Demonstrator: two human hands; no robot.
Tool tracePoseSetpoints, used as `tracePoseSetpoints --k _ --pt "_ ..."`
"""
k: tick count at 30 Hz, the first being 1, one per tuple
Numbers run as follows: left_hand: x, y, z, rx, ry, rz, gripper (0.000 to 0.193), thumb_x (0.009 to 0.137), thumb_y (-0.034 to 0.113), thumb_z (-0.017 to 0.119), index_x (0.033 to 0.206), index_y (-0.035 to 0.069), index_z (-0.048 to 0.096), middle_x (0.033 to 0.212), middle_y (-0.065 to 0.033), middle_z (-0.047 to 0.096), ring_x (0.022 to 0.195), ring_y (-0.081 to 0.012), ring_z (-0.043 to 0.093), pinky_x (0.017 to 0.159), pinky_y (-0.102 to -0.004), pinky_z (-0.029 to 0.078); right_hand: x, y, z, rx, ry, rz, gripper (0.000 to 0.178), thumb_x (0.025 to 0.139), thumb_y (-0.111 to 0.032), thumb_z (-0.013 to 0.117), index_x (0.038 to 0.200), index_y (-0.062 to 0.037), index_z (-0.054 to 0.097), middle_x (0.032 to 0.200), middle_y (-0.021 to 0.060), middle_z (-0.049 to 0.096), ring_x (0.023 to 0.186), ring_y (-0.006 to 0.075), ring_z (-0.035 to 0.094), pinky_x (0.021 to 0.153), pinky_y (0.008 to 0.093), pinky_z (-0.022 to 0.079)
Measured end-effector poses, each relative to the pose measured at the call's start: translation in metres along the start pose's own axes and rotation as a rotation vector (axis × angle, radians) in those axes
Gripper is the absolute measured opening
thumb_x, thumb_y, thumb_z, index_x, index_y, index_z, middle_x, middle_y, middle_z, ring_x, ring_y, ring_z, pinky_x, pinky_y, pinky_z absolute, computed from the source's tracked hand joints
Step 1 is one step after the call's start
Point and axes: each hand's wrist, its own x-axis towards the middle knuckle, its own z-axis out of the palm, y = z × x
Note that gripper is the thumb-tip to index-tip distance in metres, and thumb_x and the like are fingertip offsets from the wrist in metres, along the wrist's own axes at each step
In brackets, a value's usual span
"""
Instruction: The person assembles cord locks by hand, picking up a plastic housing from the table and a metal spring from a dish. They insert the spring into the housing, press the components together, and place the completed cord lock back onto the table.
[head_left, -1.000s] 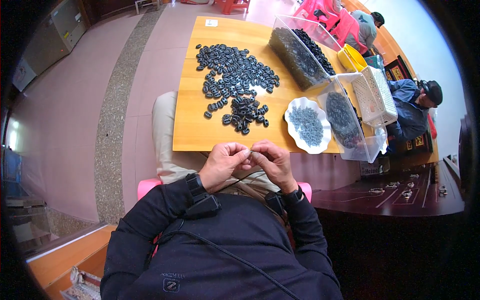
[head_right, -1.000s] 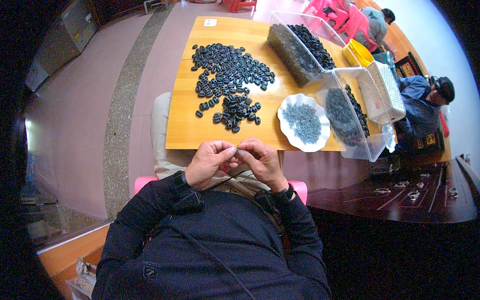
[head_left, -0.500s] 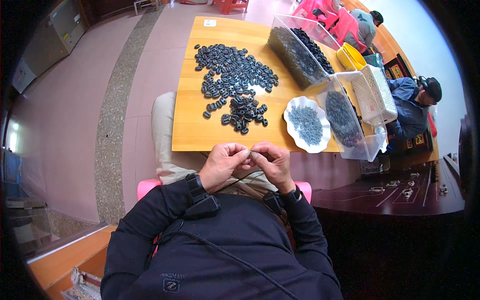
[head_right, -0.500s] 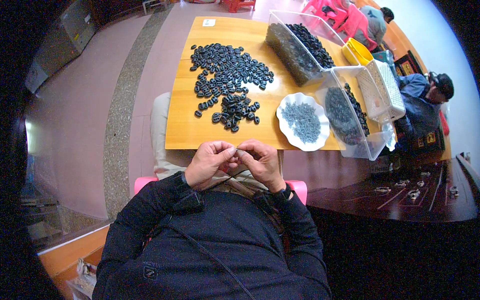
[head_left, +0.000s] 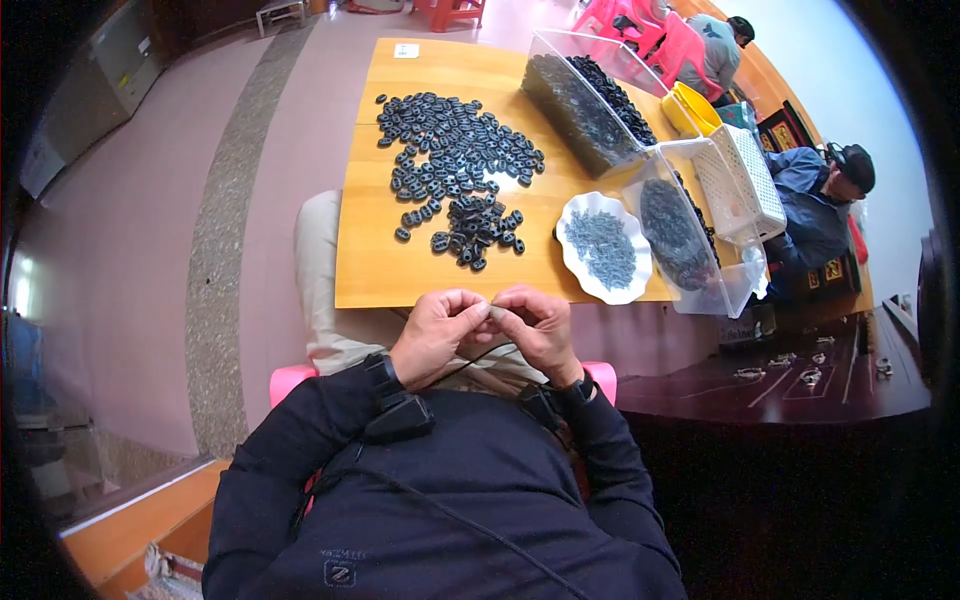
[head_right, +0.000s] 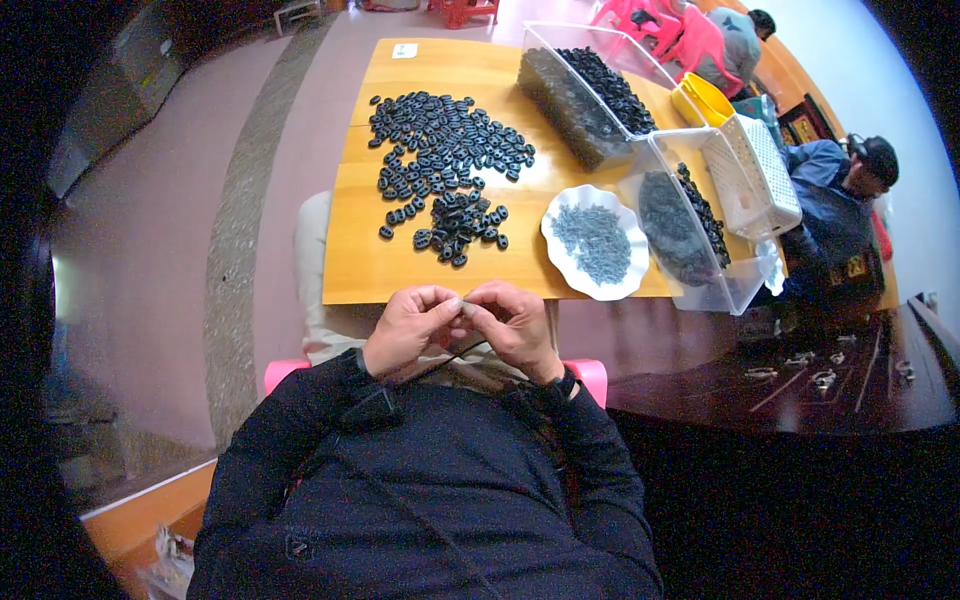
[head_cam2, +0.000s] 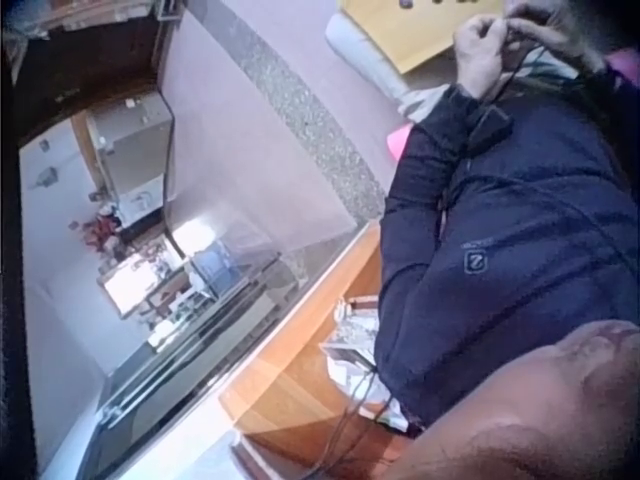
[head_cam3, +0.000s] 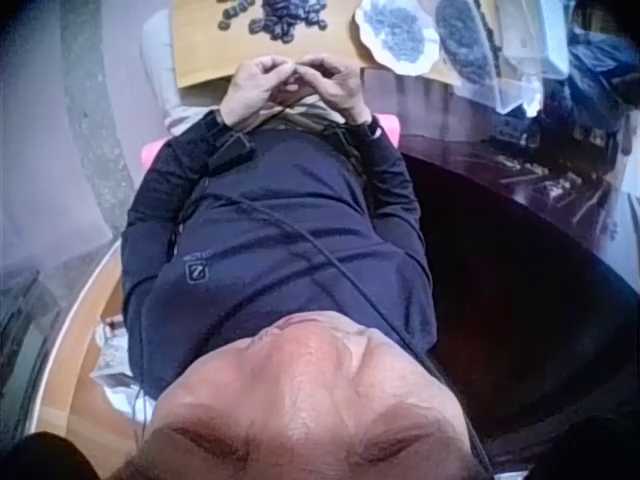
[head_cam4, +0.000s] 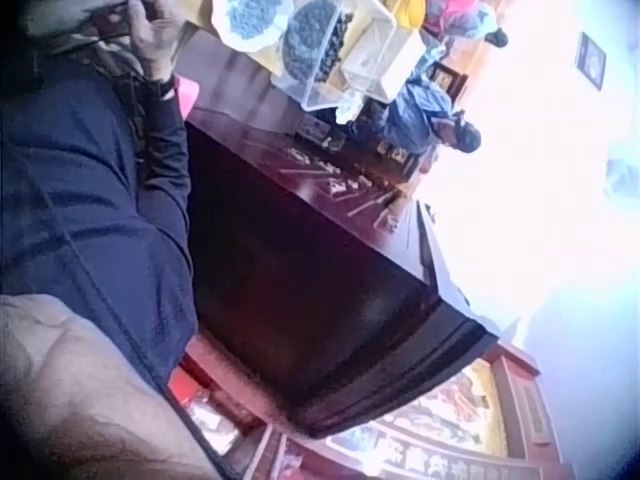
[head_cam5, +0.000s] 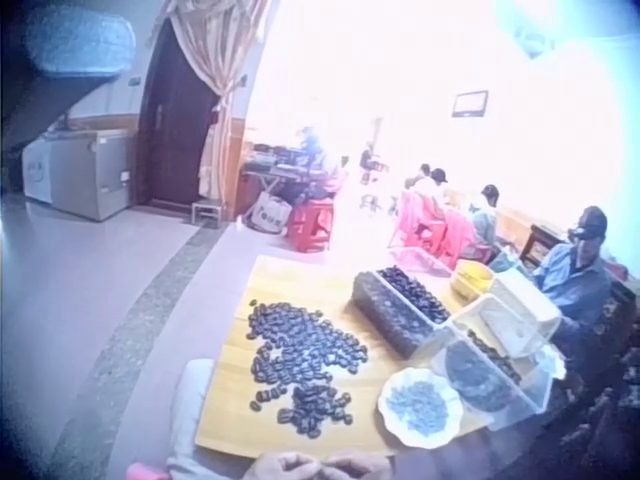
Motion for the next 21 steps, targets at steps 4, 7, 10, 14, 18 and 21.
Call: tracePoseSetpoints --k 4,7,10,14,18,21 --pt "-0.002 0.002 0.001 0.014 0.032 -0.021 0.013 0.095 0.01 0.057 0.098 -0.001 0.061 0.09 -0.004 0.064 0.078 -0.0085 0.06 0.072 -0.0231 0.054 0.003 -0.009 -0.008 -0.247 0.065 -0.083 0.007 0.086 -0.001 0.063 0.091 0.0026 0.064 0.084 0.0082 0.063 0.073 0.0109 0.06 0.064 0.0234 0.048" --pt "0.0 -0.004 -0.002 -0.002 0.061 -0.016 0.013 0.094 0.011 0.058 0.1 0.001 0.062 0.09 -0.0027 0.064 0.076 -0.0087 0.061 0.069 -0.0225 0.053 0.016 -0.031 -0.037 -0.642 0.233 -0.251 0.005 0.082 0.0 0.064 0.086 0.0002 0.061 0.079 0.0108 0.061 0.063 0.0189 0.06 0.057 0.0278 0.047" --pt "0.0 -0.005 -0.001 0.01 0.056 -0.012 0.013 0.093 0.011 0.06 0.102 0.002 0.062 0.091 -0.0023 0.064 0.074 -0.0096 0.063 0.065 -0.0222 0.053 0.019 -0.037 -0.084 -1.029 0.352 -0.139 0.005 0.084 -0.008 0.061 0.085 -0.0036 0.063 0.084 0.0142 0.062 0.069 0.0303 0.064 0.061 0.0367 0.05" --pt "0.0 -0.003 0.001 0.025 0.092 -0.048 0.014 0.091 0.007 0.061 0.103 0.001 0.063 0.094 -0.0034 0.065 0.075 -0.0105 0.064 0.066 -0.0231 0.054 0.02 -0.037 -0.115 -1.371 0.377 -0.031 0.013 0.084 -0.013 0.063 0.09 -0.0029 0.067 0.086 0.0136 0.064 0.076 0.0309 0.064 0.067 0.0383 0.049" --pt "0.001 -0.005 -0.001 0.019 0.087 -0.049 0.014 0.09 0.006 0.061 0.103 0.001 0.063 0.095 -0.0039 0.065 0.075 -0.011 0.064 0.066 -0.0235 0.054 0.025 -0.028 -0.126 -1.257 0.232 0.023 0.017 0.081 -0.015 0.065 0.094 -0.0047 0.068 0.088 0.0133 0.064 0.082 0.0331 0.064 0.071 0.0406 0.049" --pt "0.0 -0.005 -0.002 0.007 0.084 -0.051 0.015 0.09 0.007 0.062 0.104 0.001 0.063 0.094 -0.0041 0.065 0.075 -0.0112 0.064 0.066 -0.0238 0.054 0.029 -0.023 -0.124 -1.195 0.125 0.043 0.018 0.08 -0.017 0.064 0.094 -0.0061 0.068 0.088 0.0134 0.064 0.083 0.0336 0.063 0.073 0.042 0.049"
